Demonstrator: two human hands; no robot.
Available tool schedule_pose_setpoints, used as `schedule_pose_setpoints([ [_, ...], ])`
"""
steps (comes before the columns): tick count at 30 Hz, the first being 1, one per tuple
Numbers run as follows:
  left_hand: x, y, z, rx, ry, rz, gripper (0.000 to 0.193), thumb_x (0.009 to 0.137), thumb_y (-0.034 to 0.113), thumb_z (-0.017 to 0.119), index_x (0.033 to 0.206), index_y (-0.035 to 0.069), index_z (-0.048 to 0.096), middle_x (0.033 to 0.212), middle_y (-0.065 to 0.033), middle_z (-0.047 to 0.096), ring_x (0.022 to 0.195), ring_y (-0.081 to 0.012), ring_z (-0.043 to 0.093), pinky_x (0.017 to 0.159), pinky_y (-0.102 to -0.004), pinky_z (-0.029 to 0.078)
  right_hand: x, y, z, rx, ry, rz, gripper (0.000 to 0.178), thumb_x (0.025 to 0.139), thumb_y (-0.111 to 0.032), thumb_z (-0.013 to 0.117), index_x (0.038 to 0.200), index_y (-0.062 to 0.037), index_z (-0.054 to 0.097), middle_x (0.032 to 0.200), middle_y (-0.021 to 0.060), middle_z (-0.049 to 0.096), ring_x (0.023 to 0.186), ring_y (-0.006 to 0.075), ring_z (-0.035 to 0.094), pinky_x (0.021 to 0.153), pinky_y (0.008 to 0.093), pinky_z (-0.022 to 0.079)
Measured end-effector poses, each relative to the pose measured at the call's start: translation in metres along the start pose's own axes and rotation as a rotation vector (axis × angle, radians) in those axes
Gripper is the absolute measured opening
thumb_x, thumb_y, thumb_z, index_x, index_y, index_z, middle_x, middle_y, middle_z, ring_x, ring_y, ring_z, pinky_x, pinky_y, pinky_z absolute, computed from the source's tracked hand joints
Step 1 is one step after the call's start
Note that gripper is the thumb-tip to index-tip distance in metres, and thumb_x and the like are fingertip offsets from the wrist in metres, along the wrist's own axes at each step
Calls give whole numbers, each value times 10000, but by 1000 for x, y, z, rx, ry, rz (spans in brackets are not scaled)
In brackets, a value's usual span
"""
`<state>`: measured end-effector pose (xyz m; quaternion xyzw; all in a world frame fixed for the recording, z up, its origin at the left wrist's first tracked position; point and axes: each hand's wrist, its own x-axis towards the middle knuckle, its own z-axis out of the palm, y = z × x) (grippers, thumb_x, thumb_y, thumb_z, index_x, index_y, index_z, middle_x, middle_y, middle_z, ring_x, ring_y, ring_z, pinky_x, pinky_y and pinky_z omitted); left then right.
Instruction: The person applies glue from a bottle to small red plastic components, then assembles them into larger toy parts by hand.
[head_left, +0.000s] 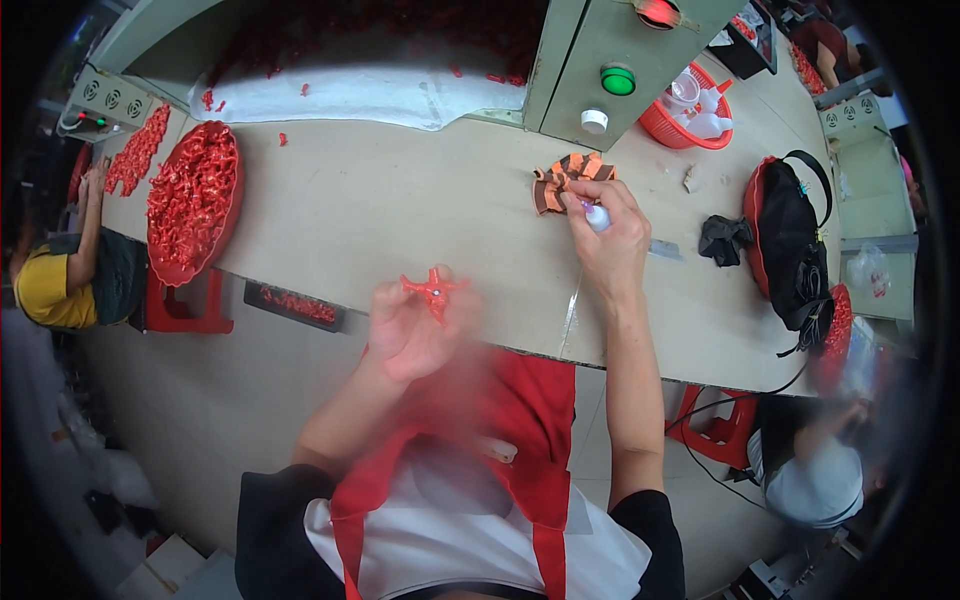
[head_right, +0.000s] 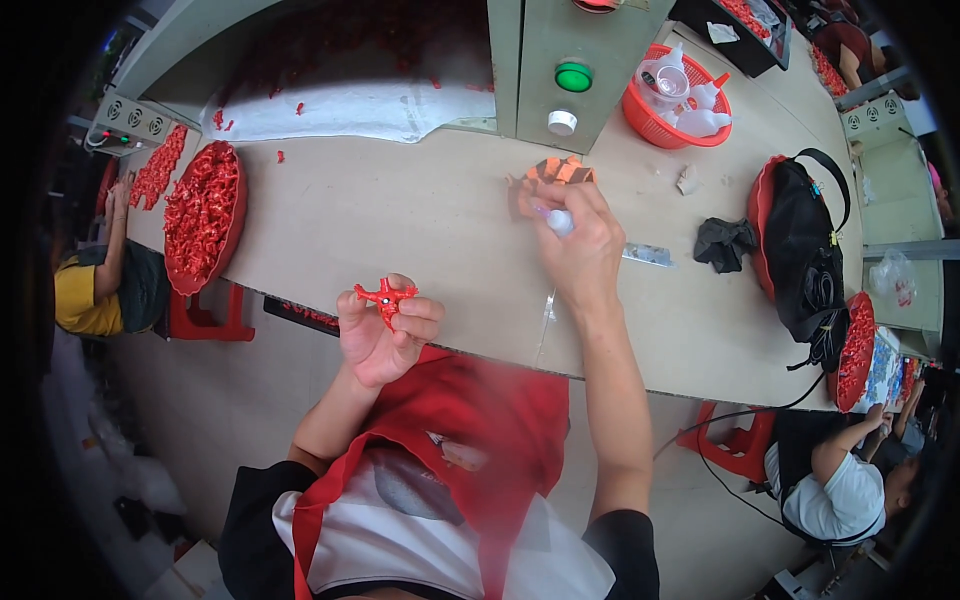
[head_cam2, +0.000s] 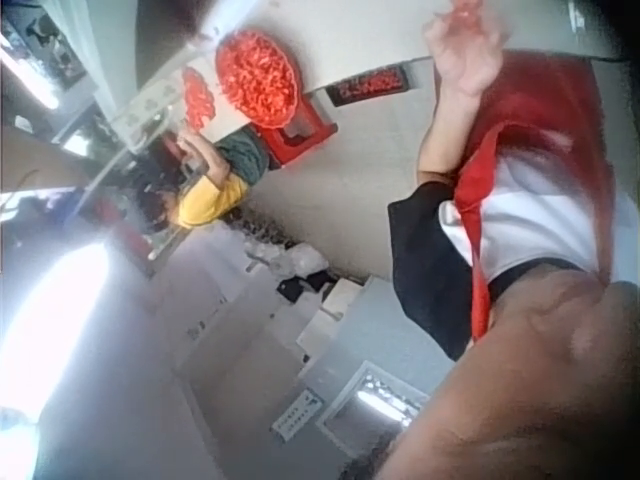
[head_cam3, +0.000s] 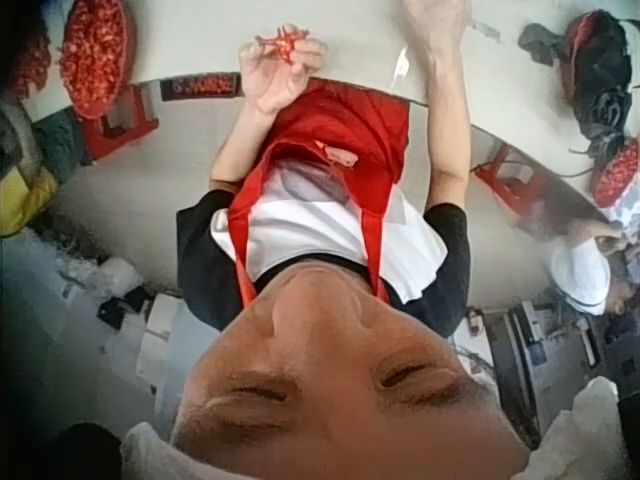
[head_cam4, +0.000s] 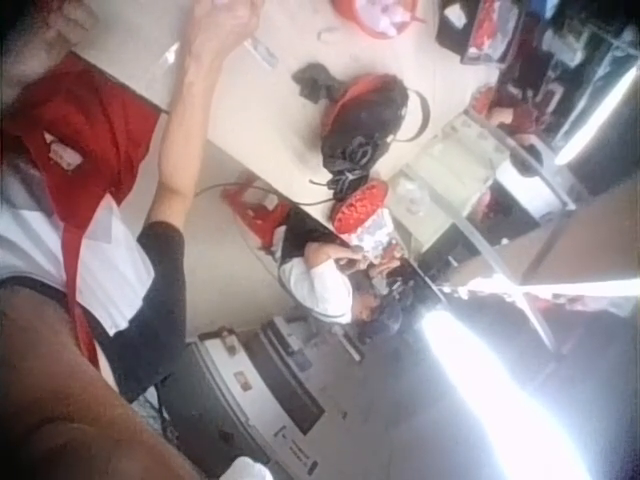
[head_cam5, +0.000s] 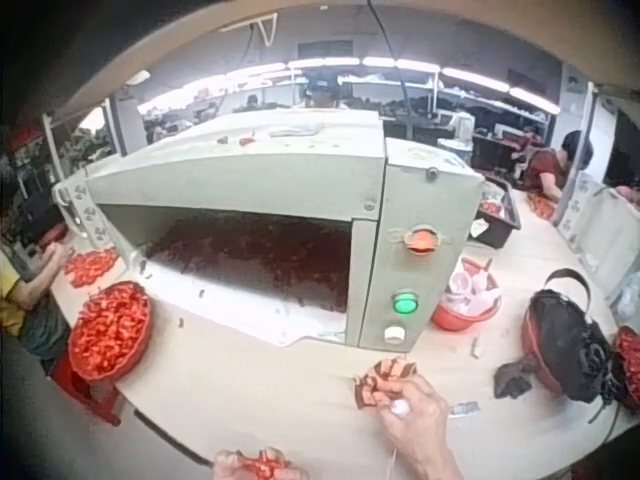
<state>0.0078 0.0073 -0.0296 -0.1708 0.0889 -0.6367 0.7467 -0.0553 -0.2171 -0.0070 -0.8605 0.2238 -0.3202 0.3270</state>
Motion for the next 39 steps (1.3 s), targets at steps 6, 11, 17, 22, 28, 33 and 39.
schedule_pose_setpoints([
  [6,-2,2,-3,21,-13,19,294,783,136,601,1067,64,570,995,-78,385,896,-172,453,928,-348,485,1,0,2,-13,-9,7,111,756,-98,662,820,-10,643,798,93,621,692,210,610,633,295,471],
  [11,-3,3,-7,134,-25,39,348,771,230,630,1061,54,549,1051,-71,496,1009,-170,449,866,-292,398,-1,0,1,22,-14,40,112,711,-69,668,808,-31,626,798,92,608,711,273,601,630,347,461],
  [17,-6,-15,32,1557,244,422,294,749,37,612,1037,10,564,1029,-143,469,921,-218,534,877,-348,495,-2,2,3,17,-32,58,121,715,-87,680,811,-36,628,794,89,607,705,271,599,628,346,459],
  [22,7,-25,51,2402,311,813,295,625,-76,646,908,-2,610,931,-97,531,756,-181,632,785,-303,512,-1,1,2,19,-29,49,120,721,-98,684,811,-40,631,789,88,607,697,270,598,623,345,459],
  [28,9,-23,46,2550,339,881,362,583,-71,641,936,4,608,911,-97,530,729,-170,595,637,-278,503,-1,0,3,-18,-40,36,106,755,-97,667,806,-9,639,770,84,614,671,199,595,627,287,461],
  [33,10,-21,42,2573,410,917,282,609,-44,642,876,41,616,877,-86,535,684,-172,632,597,-281,515,-2,2,3,-6,-49,49,117,727,-103,683,810,-40,631,803,88,610,692,266,600,623,342,463],
  [39,8,-19,38,2565,443,893,271,613,-37,645,871,39,611,889,-92,543,677,-172,629,587,-279,511,-1,-1,2,-4,-64,76,113,729,-101,682,807,-38,630,804,86,611,702,265,600,631,343,462],
])
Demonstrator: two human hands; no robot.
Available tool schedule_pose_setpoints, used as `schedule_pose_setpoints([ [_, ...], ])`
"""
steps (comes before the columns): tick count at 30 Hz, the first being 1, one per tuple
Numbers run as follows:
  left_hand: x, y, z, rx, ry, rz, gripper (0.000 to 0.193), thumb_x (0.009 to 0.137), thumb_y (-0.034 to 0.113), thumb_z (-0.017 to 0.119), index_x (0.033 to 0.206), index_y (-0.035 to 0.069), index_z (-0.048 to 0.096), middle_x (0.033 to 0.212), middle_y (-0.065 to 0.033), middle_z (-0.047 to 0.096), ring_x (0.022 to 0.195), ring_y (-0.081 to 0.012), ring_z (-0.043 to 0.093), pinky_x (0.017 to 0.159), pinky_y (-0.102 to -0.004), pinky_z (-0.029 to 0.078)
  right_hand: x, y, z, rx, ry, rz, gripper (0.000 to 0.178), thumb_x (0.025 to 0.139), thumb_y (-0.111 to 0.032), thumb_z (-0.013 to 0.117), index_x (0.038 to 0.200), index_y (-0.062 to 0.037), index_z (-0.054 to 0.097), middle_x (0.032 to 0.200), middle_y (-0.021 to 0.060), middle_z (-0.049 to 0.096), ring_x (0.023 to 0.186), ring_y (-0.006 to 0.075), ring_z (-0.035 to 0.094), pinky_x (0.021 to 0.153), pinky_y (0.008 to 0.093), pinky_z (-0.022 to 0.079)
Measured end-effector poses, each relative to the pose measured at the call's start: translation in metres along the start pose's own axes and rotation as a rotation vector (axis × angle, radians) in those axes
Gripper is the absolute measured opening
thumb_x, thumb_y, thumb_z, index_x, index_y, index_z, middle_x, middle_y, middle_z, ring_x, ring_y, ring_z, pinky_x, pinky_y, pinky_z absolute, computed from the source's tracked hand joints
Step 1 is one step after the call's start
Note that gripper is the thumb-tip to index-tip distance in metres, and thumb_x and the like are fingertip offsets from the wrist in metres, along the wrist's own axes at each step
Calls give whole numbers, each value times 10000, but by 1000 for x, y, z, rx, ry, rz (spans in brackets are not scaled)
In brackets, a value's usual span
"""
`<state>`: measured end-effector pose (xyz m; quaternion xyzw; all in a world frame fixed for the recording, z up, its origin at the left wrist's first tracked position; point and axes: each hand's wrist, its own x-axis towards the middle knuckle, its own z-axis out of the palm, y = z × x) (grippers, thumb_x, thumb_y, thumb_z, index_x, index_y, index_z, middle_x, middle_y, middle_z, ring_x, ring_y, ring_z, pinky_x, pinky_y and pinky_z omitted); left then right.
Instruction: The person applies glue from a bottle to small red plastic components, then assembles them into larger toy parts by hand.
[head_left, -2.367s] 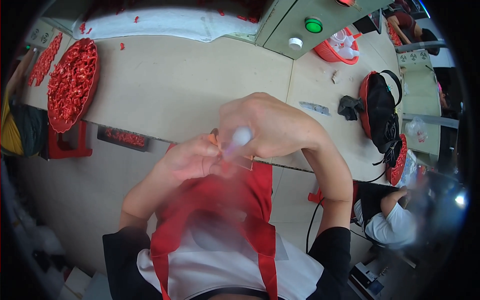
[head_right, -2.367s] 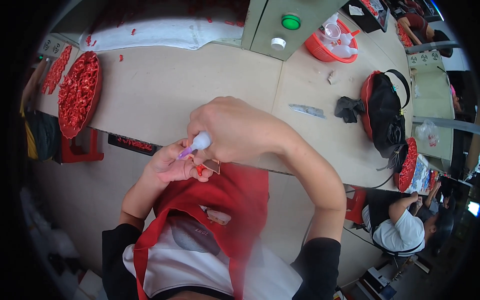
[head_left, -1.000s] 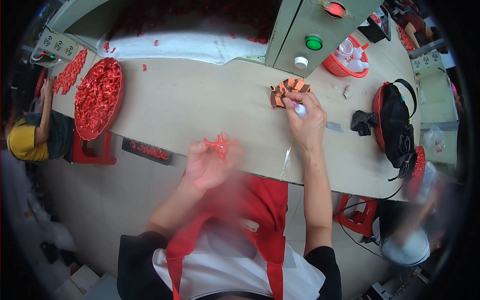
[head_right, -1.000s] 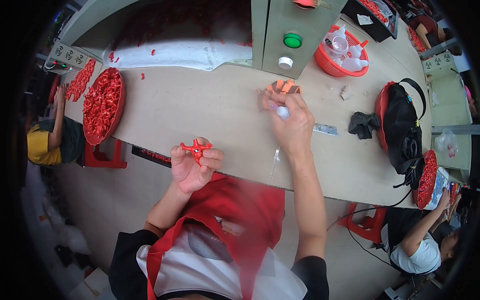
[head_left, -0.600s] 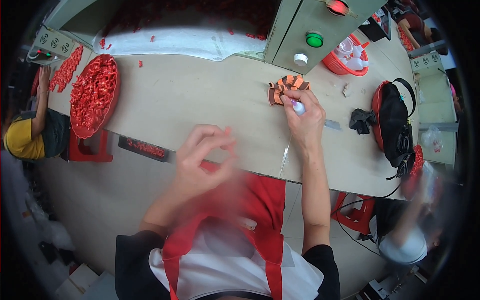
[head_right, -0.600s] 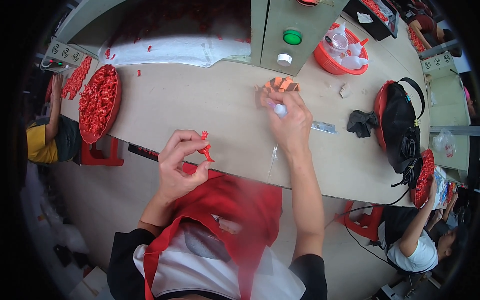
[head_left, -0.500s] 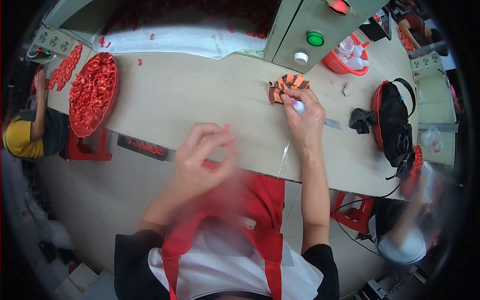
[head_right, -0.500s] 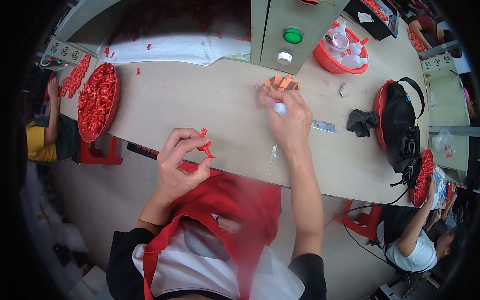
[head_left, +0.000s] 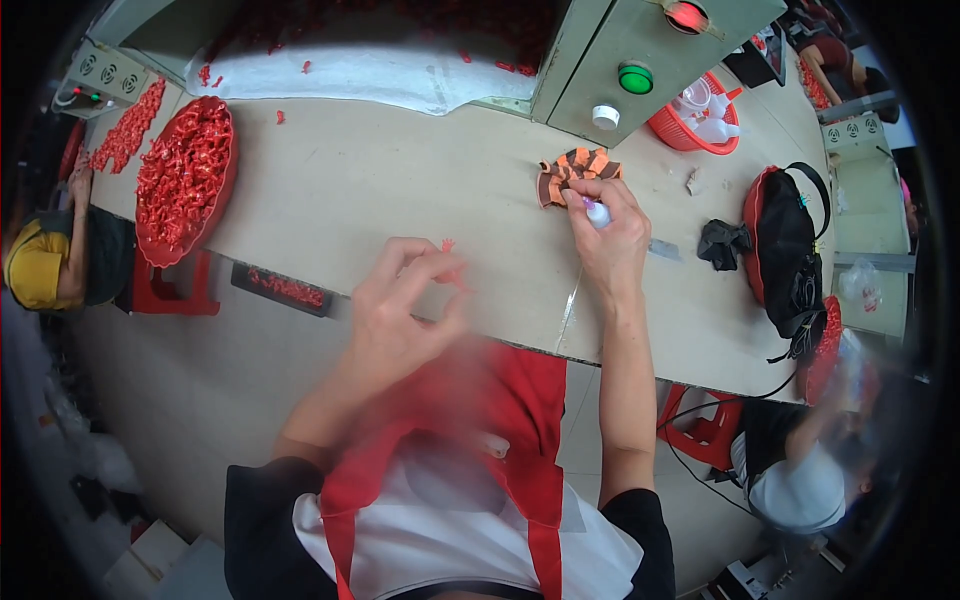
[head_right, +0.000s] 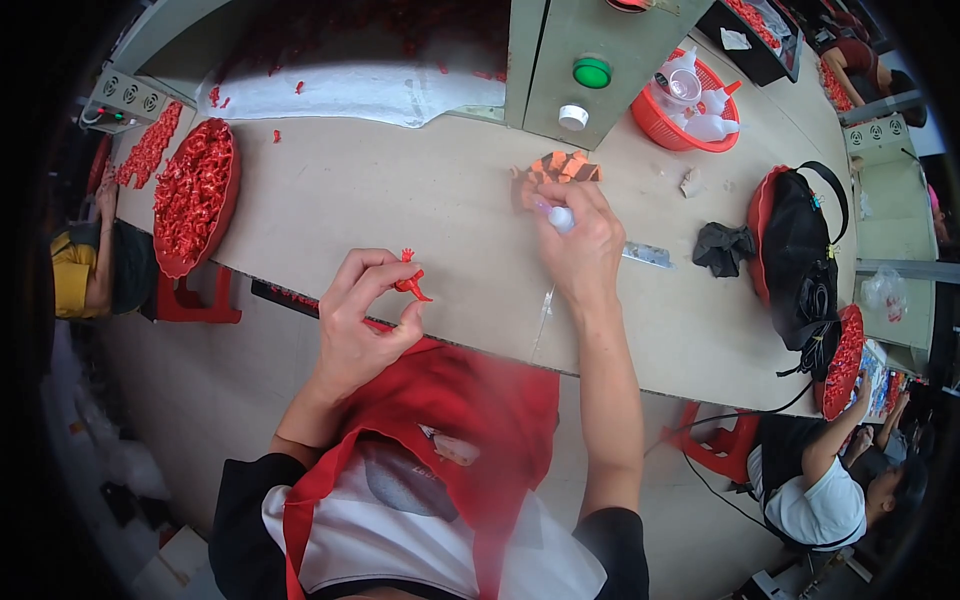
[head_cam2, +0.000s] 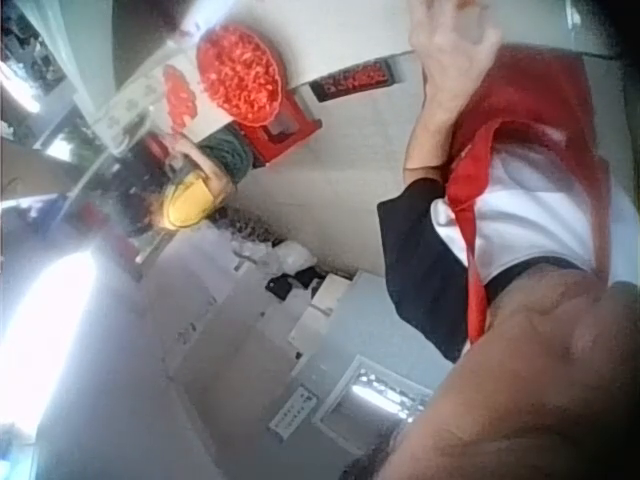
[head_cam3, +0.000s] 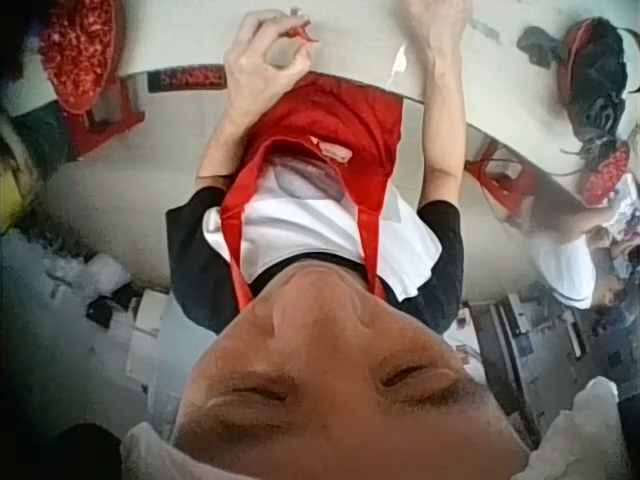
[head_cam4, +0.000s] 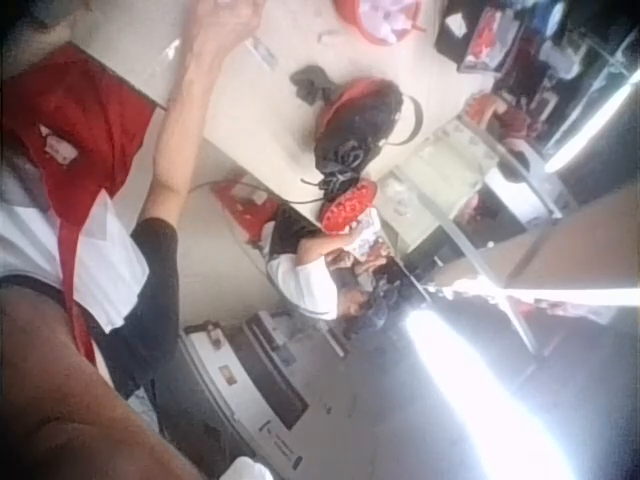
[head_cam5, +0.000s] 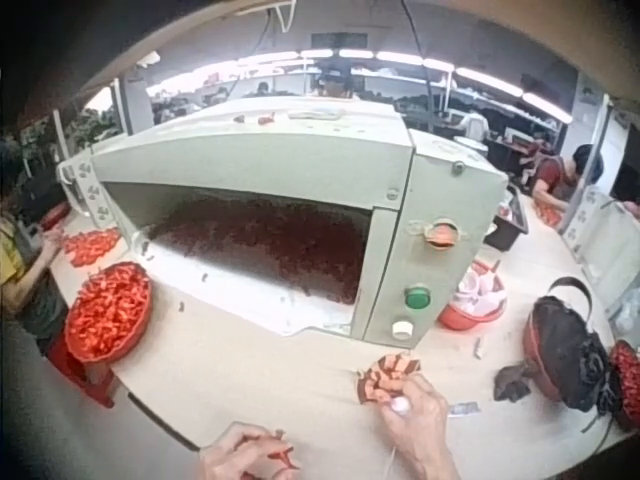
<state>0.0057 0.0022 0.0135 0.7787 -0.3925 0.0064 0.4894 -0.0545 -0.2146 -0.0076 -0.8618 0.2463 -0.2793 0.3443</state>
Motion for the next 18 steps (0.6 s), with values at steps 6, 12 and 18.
schedule_pose_setpoints([
  [6,-1,3,-5,-106,-76,-135,344,622,-97,636,955,-24,588,945,-101,510,797,-176,605,772,-282,541,0,0,0,5,0,-3,107,729,-94,676,804,-35,629,798,95,609,709,268,598,639,342,464],
  [12,1,2,-3,-233,3,-190,292,648,-55,638,926,29,606,924,-96,545,756,-166,611,686,-279,520,-14,-12,-9,542,-433,61,88,726,2,671,802,0,627,775,35,598,690,102,536,629,231,427],
  [18,1,3,-4,-177,-9,-197,308,666,-26,668,962,30,604,935,-100,542,777,-172,615,709,-284,523,-44,-50,0,676,-539,39,116,722,11,656,830,-22,628,768,49,612,692,128,579,636,241,458],
])
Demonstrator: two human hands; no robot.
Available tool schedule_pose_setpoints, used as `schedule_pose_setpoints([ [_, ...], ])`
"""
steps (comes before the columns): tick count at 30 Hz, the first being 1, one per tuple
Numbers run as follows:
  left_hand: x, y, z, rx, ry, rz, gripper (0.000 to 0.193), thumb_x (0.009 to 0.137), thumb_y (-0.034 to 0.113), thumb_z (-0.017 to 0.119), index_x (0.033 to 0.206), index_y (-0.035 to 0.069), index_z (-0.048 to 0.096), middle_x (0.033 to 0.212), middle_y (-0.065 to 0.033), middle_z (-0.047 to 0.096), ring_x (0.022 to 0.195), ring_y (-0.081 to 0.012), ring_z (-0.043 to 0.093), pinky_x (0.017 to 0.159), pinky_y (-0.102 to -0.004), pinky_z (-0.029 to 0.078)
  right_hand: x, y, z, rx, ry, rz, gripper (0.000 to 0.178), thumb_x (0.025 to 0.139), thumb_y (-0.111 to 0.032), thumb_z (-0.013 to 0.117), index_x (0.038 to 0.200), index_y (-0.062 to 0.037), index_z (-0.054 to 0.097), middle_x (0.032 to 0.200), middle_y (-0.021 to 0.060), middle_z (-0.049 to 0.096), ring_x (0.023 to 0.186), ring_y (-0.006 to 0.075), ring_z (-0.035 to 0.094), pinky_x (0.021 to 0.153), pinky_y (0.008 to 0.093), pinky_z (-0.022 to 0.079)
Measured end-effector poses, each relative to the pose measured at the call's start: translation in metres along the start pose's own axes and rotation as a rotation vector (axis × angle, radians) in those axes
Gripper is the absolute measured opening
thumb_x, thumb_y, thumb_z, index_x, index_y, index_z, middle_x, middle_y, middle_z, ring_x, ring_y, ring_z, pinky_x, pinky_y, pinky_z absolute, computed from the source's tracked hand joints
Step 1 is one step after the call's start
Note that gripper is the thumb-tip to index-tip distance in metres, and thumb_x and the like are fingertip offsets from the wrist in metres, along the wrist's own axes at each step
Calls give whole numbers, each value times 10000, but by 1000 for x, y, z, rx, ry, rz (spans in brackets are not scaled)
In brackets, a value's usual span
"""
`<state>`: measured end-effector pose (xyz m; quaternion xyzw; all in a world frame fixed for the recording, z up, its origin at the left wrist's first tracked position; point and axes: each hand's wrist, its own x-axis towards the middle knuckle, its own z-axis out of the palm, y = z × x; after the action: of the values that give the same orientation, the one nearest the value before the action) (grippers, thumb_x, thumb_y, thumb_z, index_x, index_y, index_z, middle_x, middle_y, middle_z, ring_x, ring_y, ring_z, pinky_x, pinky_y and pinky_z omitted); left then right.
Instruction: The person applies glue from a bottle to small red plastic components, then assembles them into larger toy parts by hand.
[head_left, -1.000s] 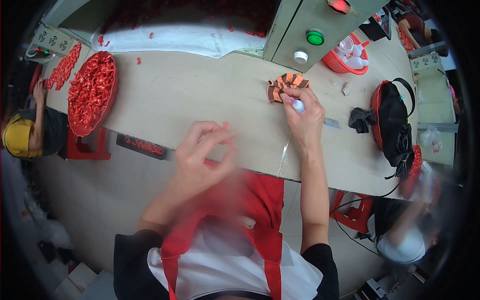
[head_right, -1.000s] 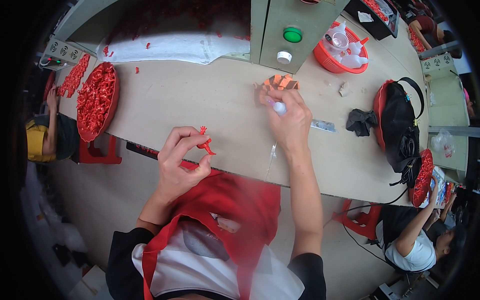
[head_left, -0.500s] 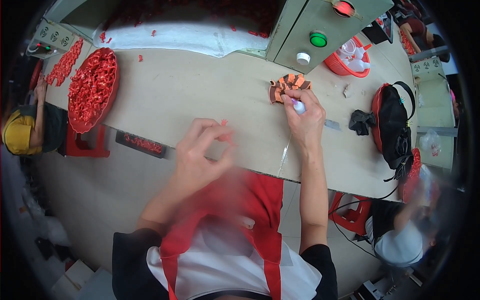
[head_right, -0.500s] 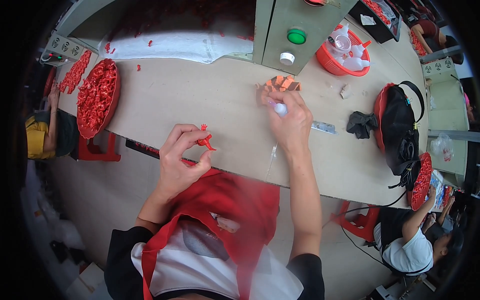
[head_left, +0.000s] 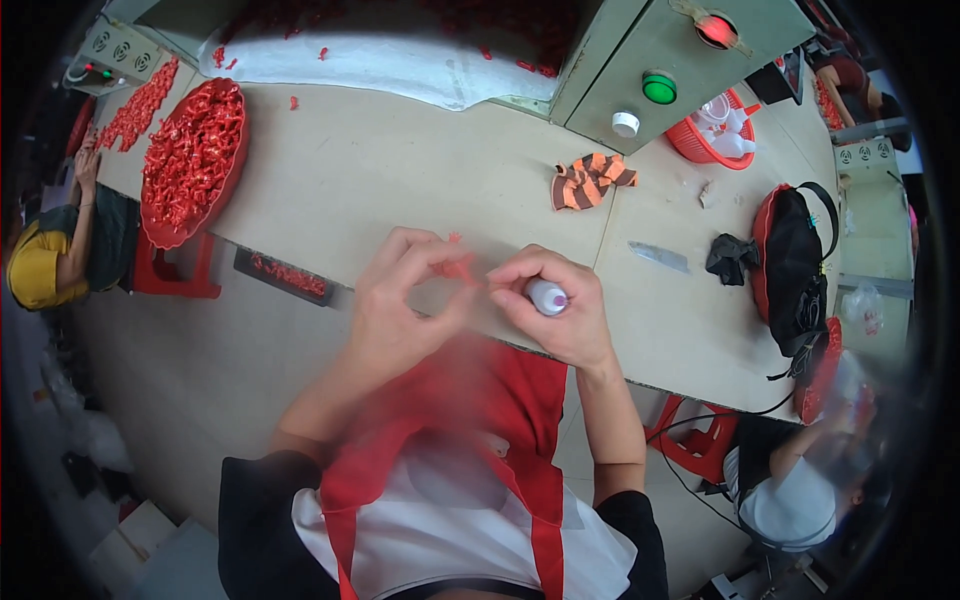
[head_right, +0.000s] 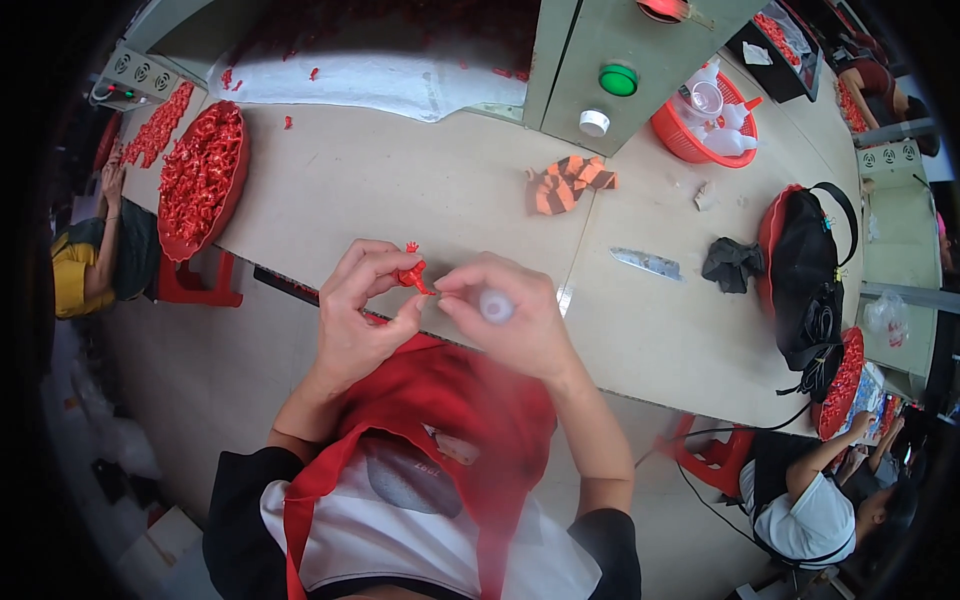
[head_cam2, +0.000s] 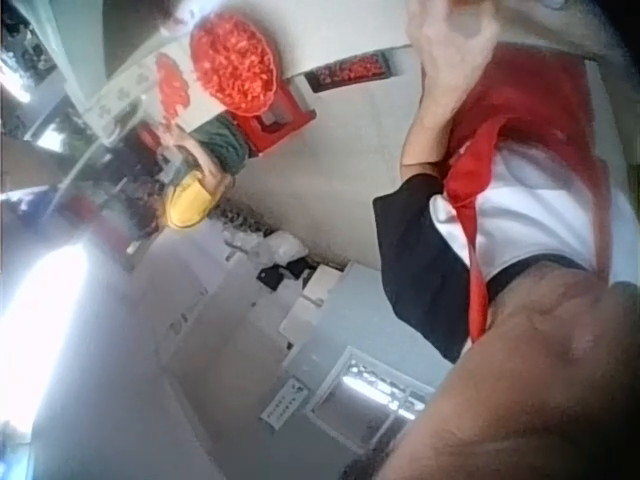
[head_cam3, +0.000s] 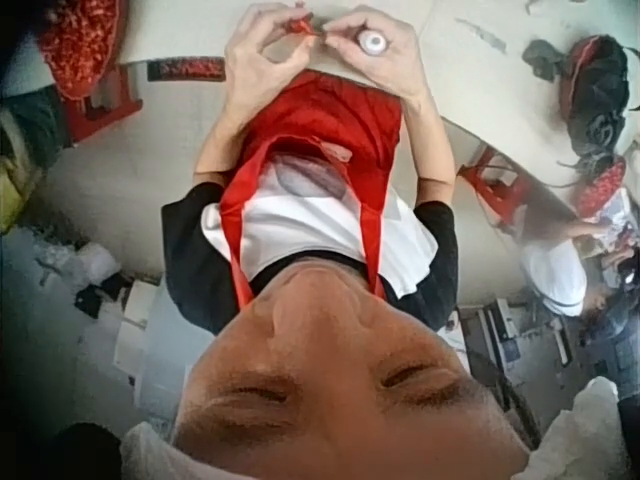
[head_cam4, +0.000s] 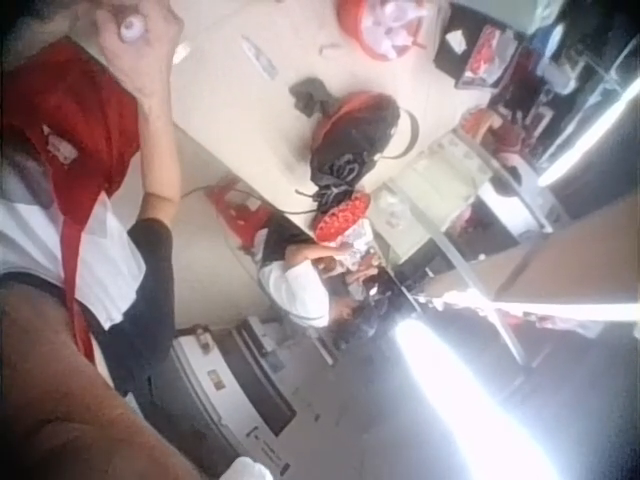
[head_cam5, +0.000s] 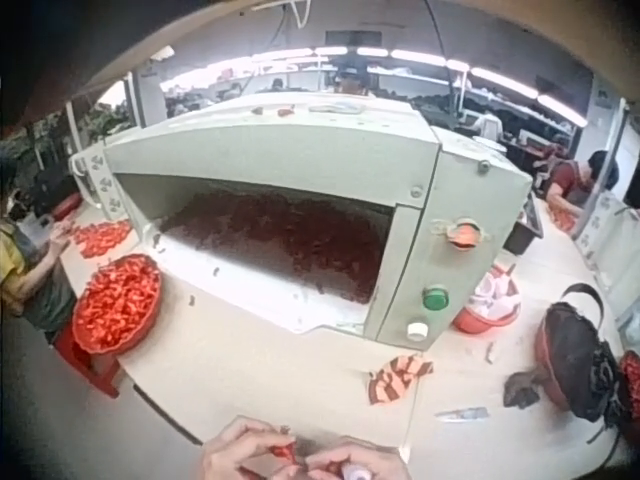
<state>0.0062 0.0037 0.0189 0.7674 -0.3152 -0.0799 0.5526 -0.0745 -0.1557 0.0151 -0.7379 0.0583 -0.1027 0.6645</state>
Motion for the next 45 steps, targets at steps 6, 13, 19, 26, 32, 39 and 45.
schedule_pose_setpoints([
  [6,0,5,-1,37,-79,-10,376,699,-115,606,1060,-14,576,980,-107,520,879,-195,617,803,-283,537,-1,4,4,-47,66,1,108,726,18,648,825,-17,624,765,54,610,676,132,581,604,246,456],
  [13,-3,9,1,-6,-47,-39,330,735,-121,591,1048,-19,571,990,-114,541,870,-197,627,791,-276,541,-7,9,7,-55,122,17,109,725,18,648,827,-16,627,761,53,609,667,131,576,599,242,450],
  [19,-1,12,3,42,-70,-53,289,734,-94,618,1012,-28,575,974,-110,568,862,-181,632,759,-270,548,-8,11,4,-65,148,7,113,723,15,653,828,-17,631,761,53,608,662,131,571,596,242,446],
  [26,-1,11,1,72,-16,-35,268,735,-76,632,992,-19,583,965,-117,588,836,-185,642,736,-275,555,-1,14,6,-45,129,-11,110,729,10,654,831,-22,631,763,51,610,669,127,571,607,240,446],
  [32,-1,-2,-3,227,-21,56,257,726,2,650,976,53,616,905,-115,599,765,-220,638,668,-305,532,-5,14,15,10,207,109,133,761,-2,652,887,-15,611,761,13,601,695,66,542,631,208,441],
  [39,72,-47,-157,858,607,214,185,735,53,640,919,43,619,831,-126,594,721,-246,613,626,-331,497,-3,14,12,25,194,207,143,782,-23,636,919,-6,603,741,6,587,691,50,517,629,190,419],
  [45,121,-105,-240,1174,482,-11,204,701,50,627,905,40,637,891,-183,569,779,-338,595,684,-414,499,0,23,10,-37,176,256,126,783,-63,646,890,-6,614,744,-1,587,685,57,517,635,194,419],
])
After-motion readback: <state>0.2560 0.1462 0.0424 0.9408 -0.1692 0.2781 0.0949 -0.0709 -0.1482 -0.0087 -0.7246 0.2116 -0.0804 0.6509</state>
